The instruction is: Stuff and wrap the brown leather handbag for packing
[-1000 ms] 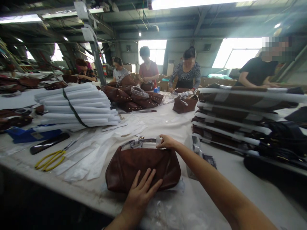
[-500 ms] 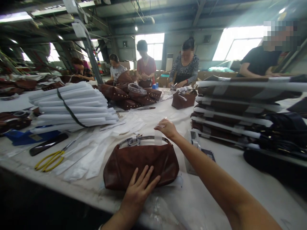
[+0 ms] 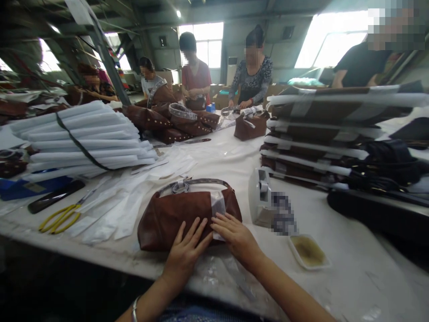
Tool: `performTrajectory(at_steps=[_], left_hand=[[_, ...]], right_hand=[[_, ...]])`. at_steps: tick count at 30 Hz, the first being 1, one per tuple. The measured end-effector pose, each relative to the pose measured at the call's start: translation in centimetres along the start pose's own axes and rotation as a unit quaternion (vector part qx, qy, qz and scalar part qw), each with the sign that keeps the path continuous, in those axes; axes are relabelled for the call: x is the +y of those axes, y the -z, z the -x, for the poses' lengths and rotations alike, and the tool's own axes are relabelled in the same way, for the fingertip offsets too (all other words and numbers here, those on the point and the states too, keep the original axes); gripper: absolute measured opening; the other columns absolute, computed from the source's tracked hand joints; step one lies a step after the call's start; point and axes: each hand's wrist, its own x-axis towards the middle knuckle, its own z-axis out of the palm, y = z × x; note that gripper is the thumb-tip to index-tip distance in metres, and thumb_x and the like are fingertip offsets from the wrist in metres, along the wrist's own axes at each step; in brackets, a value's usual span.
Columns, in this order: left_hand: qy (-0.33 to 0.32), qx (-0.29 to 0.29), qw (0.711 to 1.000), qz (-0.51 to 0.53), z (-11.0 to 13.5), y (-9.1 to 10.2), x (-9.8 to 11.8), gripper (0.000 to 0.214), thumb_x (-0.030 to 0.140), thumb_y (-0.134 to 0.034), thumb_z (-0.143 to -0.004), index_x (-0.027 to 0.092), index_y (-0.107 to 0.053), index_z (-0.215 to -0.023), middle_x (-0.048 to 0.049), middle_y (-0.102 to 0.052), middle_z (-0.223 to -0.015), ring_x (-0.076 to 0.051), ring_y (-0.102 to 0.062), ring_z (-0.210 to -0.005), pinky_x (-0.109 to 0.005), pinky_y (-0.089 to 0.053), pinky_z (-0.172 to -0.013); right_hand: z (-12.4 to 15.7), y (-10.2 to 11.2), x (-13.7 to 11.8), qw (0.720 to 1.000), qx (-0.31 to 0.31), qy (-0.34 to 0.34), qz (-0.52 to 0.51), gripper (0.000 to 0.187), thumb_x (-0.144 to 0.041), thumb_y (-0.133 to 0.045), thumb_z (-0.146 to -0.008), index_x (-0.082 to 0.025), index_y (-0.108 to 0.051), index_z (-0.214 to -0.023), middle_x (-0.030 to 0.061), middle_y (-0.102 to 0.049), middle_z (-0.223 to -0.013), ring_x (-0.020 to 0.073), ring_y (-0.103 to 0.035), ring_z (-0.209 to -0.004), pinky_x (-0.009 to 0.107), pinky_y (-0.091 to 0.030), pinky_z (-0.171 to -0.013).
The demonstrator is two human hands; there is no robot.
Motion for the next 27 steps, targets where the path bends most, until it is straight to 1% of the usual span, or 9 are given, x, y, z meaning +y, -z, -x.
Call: performTrajectory(at_steps=[4, 7, 10, 13, 17, 20, 23, 25, 27], left_hand=[[0.0, -0.007, 1.0, 0.0, -0.4, 0.4, 0.7, 0.038, 0.03, -0.039, -0.102, 0.029, -0.053, -0.137, -0.005, -0.043, -0.154, -0.027, -0.04, -0.142, -0.058, -0.028, -0.118], [-0.004, -0.032, 0.999, -0.012, -1.8, 1.0, 1.1, 0.036, 0.026, -0.041, -0.101, 0.018, -0.056, -0.132, -0.0121, -0.052, -0.146, -0.03, -0.048, -0.136, -0.062, -0.03, -0.116], [-0.039, -0.071, 0.996, 0.028, -3.1, 1.2, 0.6, 0.031, 0.013, -0.045, -0.095, 0.01, -0.058, -0.122, -0.0158, -0.058, -0.139, -0.028, -0.048, -0.136, -0.052, -0.036, -0.117], [-0.043, -0.082, 0.987, 0.135, -3.3, 0.9, -0.5, 0.045, 0.001, -0.045, -0.082, 0.011, -0.054, -0.126, -0.0122, -0.053, -0.145, -0.021, -0.042, -0.141, -0.041, -0.037, -0.119], [-0.013, -0.058, 0.981, 0.187, -2.5, 0.5, -1.1, 0.075, -0.003, -0.043, -0.078, 0.017, -0.033, -0.149, -0.0092, -0.037, -0.157, -0.018, -0.033, -0.146, -0.041, -0.038, -0.118], [-0.053, -0.069, 0.986, 0.141, -2.1, 0.3, -0.7, 0.071, 0.002, -0.043, -0.087, 0.02, -0.027, -0.153, -0.005, -0.034, -0.159, -0.022, -0.025, -0.149, -0.046, -0.034, -0.119], [-0.067, -0.086, 0.988, 0.108, -2.1, 0.1, -0.4, 0.062, 0.009, -0.042, -0.093, 0.022, -0.03, -0.153, -0.0013, -0.037, -0.157, -0.021, -0.028, -0.148, -0.046, -0.032, -0.12], [-0.065, -0.084, 0.99, 0.097, -2.1, 0.0, -0.4, 0.061, 0.008, -0.04, -0.094, 0.022, -0.03, -0.153, -0.0011, -0.036, -0.157, -0.02, -0.03, -0.147, -0.044, -0.031, -0.12], [-0.066, -0.08, 0.991, 0.089, -2.1, -0.1, -0.4, 0.063, 0.007, -0.039, -0.093, 0.023, -0.029, -0.153, -0.0006, -0.035, -0.158, -0.02, -0.03, -0.147, -0.045, -0.03, -0.121]], right_hand=[[1.3, -1.8, 0.8, 0.998, 0.004, 0.035, 0.054, 0.053, -0.003, -0.04, -0.093, -0.022, -0.051, -0.141, 0.0095, -0.06, -0.138, 0.0212, -0.047, -0.136, 0.048, -0.044, -0.111], [1.4, -1.9, 1.2, 0.997, 0.02, 0.055, 0.053, 0.048, -0.009, -0.042, -0.098, -0.024, -0.049, -0.142, 0.0098, -0.06, -0.138, 0.0214, -0.047, -0.136, 0.048, -0.044, -0.111], [1.6, -1.9, 1.2, 0.996, 0.055, 0.059, 0.04, 0.043, -0.013, -0.043, -0.1, -0.025, -0.051, -0.14, 0.0098, -0.062, -0.135, 0.0213, -0.05, -0.134, 0.049, -0.046, -0.109], [1.8, -1.9, 0.7, 0.994, 0.087, 0.056, 0.018, 0.039, -0.015, -0.045, -0.1, -0.025, -0.056, -0.136, 0.0096, -0.067, -0.128, 0.0211, -0.055, -0.129, 0.049, -0.048, -0.108], [2.3, -1.9, -0.5, 0.991, 0.118, 0.055, 0.016, 0.038, -0.013, -0.047, -0.099, -0.023, -0.058, -0.134, 0.0098, -0.07, -0.123, 0.02, -0.061, -0.122, 0.046, -0.051, -0.105], [2.8, -1.5, -1.6, 0.988, 0.129, 0.073, 0.045, 0.036, -0.011, -0.051, -0.096, -0.023, -0.062, -0.128, 0.0091, -0.072, -0.118, 0.0195, -0.066, -0.115, 0.042, -0.054, -0.101], [2.9, -0.3, -2.3, 0.991, 0.1, 0.08, 0.03, 0.027, -0.017, -0.057, -0.095, -0.022, -0.066, -0.121, 0.0069, -0.075, -0.11, 0.0181, -0.07, -0.105, 0.038, -0.055, -0.1], [2.3, 0.7, -2.0, 0.994, 0.097, 0.044, 0.013, 0.027, -0.021, -0.057, -0.096, -0.022, -0.065, -0.121, 0.0066, -0.075, -0.11, 0.0178, -0.07, -0.106, 0.037, -0.054, -0.103], [1.1, 1.4, -1.0, 0.993, 0.115, -0.022, 0.025, 0.031, -0.02, -0.051, -0.098, -0.022, -0.062, -0.127, 0.0082, -0.071, -0.12, 0.0192, -0.065, -0.115, 0.039, -0.05, -0.108]])
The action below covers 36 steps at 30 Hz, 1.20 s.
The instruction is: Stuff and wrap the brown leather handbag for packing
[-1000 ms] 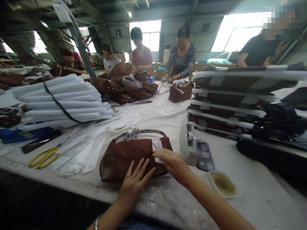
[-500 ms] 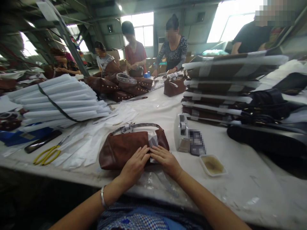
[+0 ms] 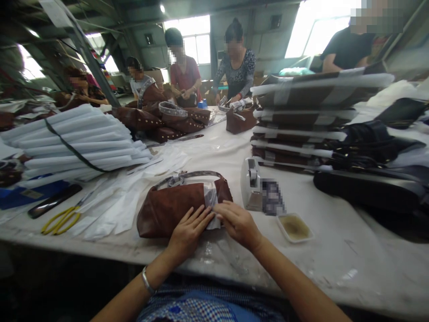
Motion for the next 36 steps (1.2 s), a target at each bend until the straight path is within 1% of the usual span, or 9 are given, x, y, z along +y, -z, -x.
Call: performTrajectory(at_steps=[3, 7, 15, 18, 21, 25, 29, 33, 36], left_hand=[[-0.005, 0.0, 1.0, -0.01, 0.1, -0.2, -0.1, 0.065, 0.006, -0.04, -0.092, 0.025, -0.029, -0.153, 0.0005, -0.032, -0.159, -0.021, -0.029, -0.148, -0.045, -0.028, -0.121], [-0.018, 0.016, 0.999, -0.02, 0.3, -0.5, 0.0, 0.064, 0.006, -0.04, -0.092, 0.026, -0.032, -0.152, 0.0023, -0.031, -0.159, -0.023, -0.029, -0.148, -0.046, -0.025, -0.122], [-0.019, 0.039, 0.999, 0.008, 0.1, -1.3, -0.1, 0.056, 0.014, -0.04, -0.098, 0.029, -0.033, -0.152, 0.0058, -0.037, -0.156, -0.022, -0.031, -0.147, -0.048, -0.017, -0.125], [-0.011, 0.02, 1.0, 0.014, 0.0, -1.5, -0.1, 0.058, 0.012, -0.039, -0.097, 0.029, -0.032, -0.152, 0.0053, -0.035, -0.157, -0.023, -0.031, -0.147, -0.049, -0.019, -0.124], [-0.008, 0.006, 1.0, 0.015, 0.1, -1.5, 0.0, 0.062, 0.008, -0.038, -0.096, 0.029, -0.029, -0.153, 0.0055, -0.034, -0.157, -0.024, -0.031, -0.147, -0.051, -0.024, -0.122], [0.003, 0.006, 1.0, 0.03, 0.0, -1.1, 0.1, 0.063, 0.006, -0.038, -0.095, 0.029, -0.029, -0.153, 0.0042, -0.038, -0.156, -0.023, -0.033, -0.146, -0.051, -0.028, -0.121], [0.007, 0.003, 0.999, 0.046, 0.0, -0.8, 0.2, 0.063, 0.005, -0.039, -0.095, 0.029, -0.029, -0.153, 0.003, -0.041, -0.154, -0.023, -0.034, -0.145, -0.051, -0.028, -0.121], [0.012, 0.001, 0.999, 0.051, 0.0, -0.7, 0.3, 0.063, 0.006, -0.041, -0.095, 0.029, -0.029, -0.153, 0.0024, -0.041, -0.154, -0.023, -0.031, -0.147, -0.052, -0.027, -0.121], [0.011, 0.003, 0.999, 0.053, -0.1, -0.5, 0.4, 0.065, 0.004, -0.041, -0.093, 0.029, -0.029, -0.153, 0.0014, -0.042, -0.154, -0.023, -0.033, -0.146, -0.052, -0.028, -0.121]], right_hand=[[-1.9, -0.5, 2.4, 0.995, -0.012, -0.07, 0.07, 0.038, -0.02, -0.043, -0.1, -0.02, -0.057, -0.136, 0.0113, -0.059, -0.139, 0.0233, -0.051, -0.133, 0.045, -0.044, -0.113], [-2.6, -1.6, 4.7, 0.978, -0.121, -0.075, 0.149, 0.043, -0.023, -0.041, -0.101, -0.01, -0.051, -0.14, 0.0162, -0.048, -0.149, 0.0276, -0.041, -0.141, 0.048, -0.039, -0.116], [-4.5, -1.8, 5.0, 0.935, -0.267, -0.089, 0.216, 0.04, -0.021, -0.038, -0.1, -0.016, -0.055, -0.136, 0.0129, -0.057, -0.141, 0.0324, -0.05, -0.133, 0.059, -0.039, -0.11], [-4.7, -2.0, 5.6, 0.954, -0.243, -0.08, 0.155, 0.041, -0.019, -0.037, -0.099, -0.014, -0.057, -0.134, 0.0142, -0.058, -0.14, 0.0294, -0.049, -0.134, 0.054, -0.041, -0.111], [-2.5, -1.2, 4.5, 0.98, -0.145, -0.109, 0.083, 0.042, -0.022, -0.035, -0.1, -0.017, -0.055, -0.137, 0.0124, -0.058, -0.14, 0.0242, -0.048, -0.136, 0.046, -0.043, -0.113], [3.0, 0.5, -0.9, 0.977, -0.027, -0.2, 0.066, 0.04, -0.033, -0.047, -0.099, -0.023, -0.053, -0.137, 0.0112, -0.062, -0.133, 0.0254, -0.057, -0.125, 0.043, -0.048, -0.107], [6.9, 0.5, -6.3, 0.961, -0.051, -0.268, 0.05, 0.059, -0.045, -0.062, -0.09, -0.024, -0.047, -0.143, 0.0122, -0.068, -0.118, 0.0303, -0.064, -0.108, 0.047, -0.056, -0.093], [7.9, -0.6, -8.0, 0.898, -0.043, -0.432, -0.073, 0.061, -0.044, -0.059, -0.091, -0.023, -0.043, -0.146, 0.0038, -0.071, -0.083, 0.0245, -0.07, -0.075, 0.043, -0.061, -0.074], [8.1, -1.1, -8.3, 0.765, -0.042, -0.569, -0.297, 0.07, -0.046, -0.061, -0.088, -0.022, -0.035, -0.149, 0.0, -0.07, -0.075, 0.0204, -0.07, -0.064, 0.036, -0.062, -0.061]])
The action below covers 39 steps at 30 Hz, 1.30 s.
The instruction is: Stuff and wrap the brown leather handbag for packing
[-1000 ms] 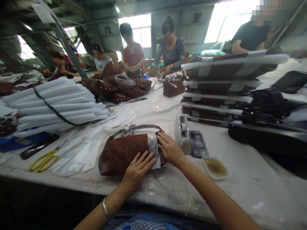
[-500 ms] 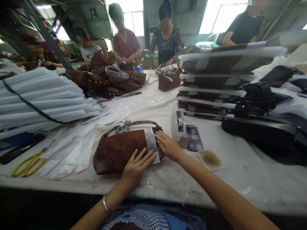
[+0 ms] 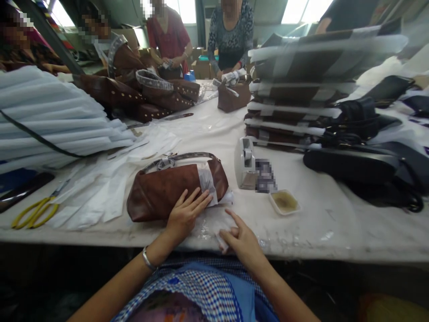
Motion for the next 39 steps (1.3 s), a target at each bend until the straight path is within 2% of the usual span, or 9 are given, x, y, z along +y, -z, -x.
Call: performTrajectory(at_steps=[4, 9, 13, 16, 19, 23, 29, 35, 39], left_hand=[[0.001, 0.003, 1.0, 0.002, 0.0, 0.2, 0.0, 0.067, 0.002, -0.04, -0.092, 0.029, -0.03, -0.153, 0.001, -0.042, -0.153, -0.023, -0.033, -0.146, -0.052, -0.029, -0.121], [-0.004, 0.003, 1.0, -0.004, 0.2, 0.3, 0.0, 0.066, 0.002, -0.039, -0.092, 0.029, -0.031, -0.152, 0.0021, -0.042, -0.153, -0.022, -0.033, -0.146, -0.051, -0.029, -0.121], [-0.006, 0.007, 1.0, -0.015, 0.4, 0.0, 0.0, 0.064, 0.004, -0.039, -0.094, 0.029, -0.031, -0.152, 0.0022, -0.042, -0.153, -0.022, -0.034, -0.146, -0.05, -0.028, -0.122], [-0.007, 0.012, 1.0, -0.026, 0.5, -0.4, -0.1, 0.059, 0.008, -0.039, -0.097, 0.03, -0.032, -0.152, 0.0028, -0.042, -0.154, -0.022, -0.034, -0.145, -0.051, -0.028, -0.122], [-0.014, 0.027, 0.999, -0.043, 0.6, -0.7, -0.1, 0.055, 0.014, -0.042, -0.099, 0.03, -0.033, -0.151, 0.0011, -0.046, -0.151, -0.022, -0.037, -0.144, -0.051, -0.03, -0.12], [-0.017, 0.042, 0.998, -0.052, 0.5, -1.1, -0.2, 0.053, 0.019, -0.042, -0.1, 0.029, -0.033, -0.151, 0.0002, -0.048, -0.15, -0.021, -0.036, -0.144, -0.05, -0.028, -0.121], [-0.012, 0.04, 0.998, -0.052, 0.3, -1.4, -0.2, 0.051, 0.022, -0.04, -0.102, 0.029, -0.033, -0.151, 0.0023, -0.044, -0.153, -0.019, -0.032, -0.146, -0.047, -0.021, -0.124], [-0.008, 0.051, 0.998, -0.047, 0.1, -1.3, -0.3, 0.048, 0.021, -0.038, -0.102, 0.03, -0.037, -0.149, 0.0053, -0.047, -0.151, -0.019, -0.039, -0.143, -0.046, -0.019, -0.125], [-0.008, 0.071, 0.997, -0.041, 0.3, -1.5, -0.2, 0.045, 0.023, -0.039, -0.103, 0.03, -0.041, -0.147, 0.0049, -0.051, -0.148, -0.018, -0.039, -0.142, -0.046, -0.022, -0.124]], right_hand=[[0.7, -0.7, 0.5, 0.982, -0.051, -0.092, -0.159, 0.09, -0.051, -0.068, -0.082, -0.019, -0.024, -0.153, 0.0058, -0.074, -0.089, 0.0221, -0.074, -0.075, 0.033, -0.064, -0.061], [1.6, 0.0, 0.6, 0.993, -0.111, -0.05, -0.001, 0.083, -0.045, -0.059, -0.089, -0.021, -0.017, -0.156, 0.0, -0.075, -0.074, 0.0216, -0.073, -0.061, 0.033, -0.062, -0.055], [1.4, 2.6, -0.9, 0.952, -0.019, 0.149, 0.267, 0.048, -0.04, -0.058, -0.093, -0.027, -0.055, -0.138, 0.0012, -0.075, -0.07, 0.0217, -0.07, -0.056, 0.033, -0.06, -0.056], [-1.1, 3.6, -3.9, 0.851, 0.122, 0.352, 0.371, 0.037, -0.037, -0.057, -0.095, -0.028, -0.062, -0.131, 0.0085, -0.076, -0.104, 0.0267, -0.073, -0.09, 0.04, -0.061, -0.081], [-5.8, 2.9, -7.2, 0.788, 0.097, 0.451, 0.409, 0.044, -0.033, -0.053, -0.097, -0.026, -0.053, -0.141, 0.0101, -0.06, -0.138, 0.0292, -0.055, -0.128, 0.048, -0.046, -0.11], [-12.3, 0.8, -8.9, 0.771, 0.005, 0.442, 0.459, 0.058, -0.036, -0.05, -0.098, -0.017, -0.037, -0.151, 0.0148, -0.037, -0.156, 0.03, -0.031, -0.146, 0.054, -0.032, -0.118], [-17.0, 0.0, -8.2, 0.761, -0.056, 0.385, 0.519, 0.062, -0.05, -0.043, -0.099, -0.017, -0.035, -0.152, 0.0139, -0.036, -0.156, 0.0281, -0.033, -0.145, 0.054, -0.029, -0.118], [-17.7, -1.0, -9.0, 0.745, 0.012, 0.373, 0.553, 0.053, -0.039, -0.043, -0.101, -0.006, -0.048, -0.142, 0.0203, -0.047, -0.148, 0.0336, -0.038, -0.141, 0.057, -0.025, -0.118], [-14.9, -0.4, -7.4, 0.729, -0.01, 0.438, 0.525, 0.045, -0.023, -0.037, -0.1, -0.013, -0.048, -0.143, 0.0144, -0.048, -0.148, 0.0295, -0.042, -0.14, 0.053, -0.033, -0.116]])
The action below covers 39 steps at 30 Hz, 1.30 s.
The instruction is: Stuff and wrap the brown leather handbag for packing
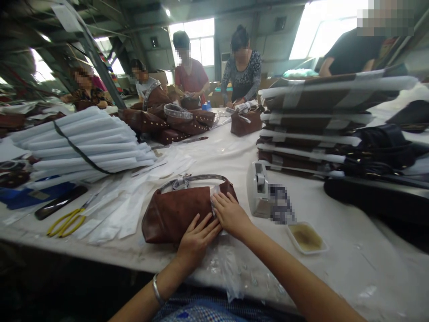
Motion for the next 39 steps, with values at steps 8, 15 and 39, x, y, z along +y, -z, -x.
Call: performTrajectory(at_steps=[8, 15, 39], left_hand=[[0.008, 0.002, 1.0, 0.006, -0.2, 0.2, 0.2, 0.045, 0.021, -0.039, -0.102, 0.026, -0.043, -0.146, 0.0024, -0.053, -0.146, -0.019, -0.042, -0.141, -0.046, -0.026, -0.122], [0.002, -0.024, 0.999, -0.022, -0.2, 0.3, 0.2, 0.051, 0.016, -0.042, -0.099, 0.028, -0.039, -0.148, 0.0018, -0.05, -0.148, -0.019, -0.043, -0.141, -0.047, -0.031, -0.12], [0.006, -0.056, 0.998, -0.013, -0.2, 1.1, 0.5, 0.055, 0.01, -0.04, -0.098, 0.029, -0.035, -0.15, 0.0014, -0.045, -0.152, -0.021, -0.039, -0.143, -0.051, -0.031, -0.119]], right_hand=[[-0.3, 1.3, -0.8, 0.997, -0.054, -0.046, -0.001, 0.045, -0.028, -0.043, -0.1, -0.01, -0.052, -0.14, 0.0157, -0.052, -0.145, 0.0315, -0.043, -0.138, 0.055, -0.035, -0.114], [0.3, 1.8, -0.2, 0.997, -0.064, -0.024, -0.045, 0.045, -0.026, -0.041, -0.101, -0.012, -0.048, -0.143, 0.0132, -0.046, -0.15, 0.0298, -0.036, -0.143, 0.057, -0.027, -0.118], [13.6, 0.8, -4.1, 0.978, 0.091, 0.14, -0.127, 0.034, -0.007, -0.042, -0.095, -0.017, -0.065, -0.118, 0.0093, -0.073, -0.115, 0.0211, -0.067, -0.111, 0.043, -0.056, -0.098]])
